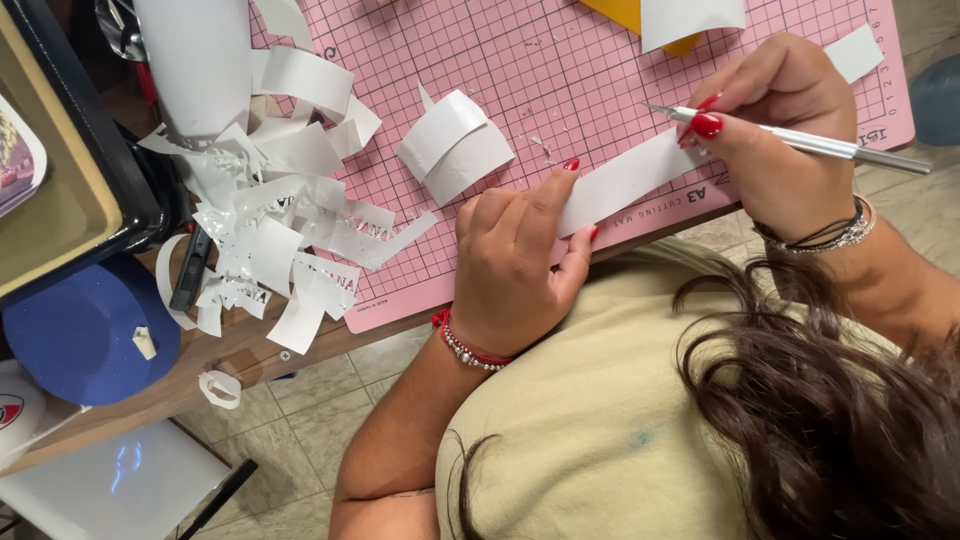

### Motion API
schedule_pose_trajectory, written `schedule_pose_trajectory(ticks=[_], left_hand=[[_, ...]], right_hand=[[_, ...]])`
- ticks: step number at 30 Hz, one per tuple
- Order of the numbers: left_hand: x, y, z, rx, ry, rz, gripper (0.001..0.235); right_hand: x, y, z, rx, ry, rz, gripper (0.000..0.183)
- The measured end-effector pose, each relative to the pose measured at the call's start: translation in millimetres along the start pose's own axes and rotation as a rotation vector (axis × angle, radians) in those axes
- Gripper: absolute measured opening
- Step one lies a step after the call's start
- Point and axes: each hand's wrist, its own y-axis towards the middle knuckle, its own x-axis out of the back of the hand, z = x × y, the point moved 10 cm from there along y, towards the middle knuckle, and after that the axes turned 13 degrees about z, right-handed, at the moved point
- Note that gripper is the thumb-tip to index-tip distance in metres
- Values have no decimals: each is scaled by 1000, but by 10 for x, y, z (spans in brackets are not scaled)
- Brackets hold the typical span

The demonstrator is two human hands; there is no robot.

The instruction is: Using a craft knife to remove excess vinyl from cut decals on a cutting mat.

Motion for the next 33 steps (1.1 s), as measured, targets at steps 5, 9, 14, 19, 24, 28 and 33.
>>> schedule_pose_trajectory(ticks=[5,9,14,19,24,28,33], left_hand=[[13,-11,34,19,-74,-17,51],[2,-32,61,7,-133,-16,62],[44,25,12,-11,-77,17,55],[74,86,-61,-38,-20,28,25],[31,87,-71,-34,27,72,31],[-4,93,-93,-34,84,83,32],[-71,69,-81,-31,137,89,27]], right_hand=[[85,-25,-14,37,99,-5,18],[160,-44,14,-2,81,-36,20],[196,-36,-23,32,108,-29,20],[144,-10,67,68,56,-1,19],[-7,7,175,-24,-231,35,25],[-187,44,223,73,-348,183,28],[-363,69,303,86,-563,321,29]])
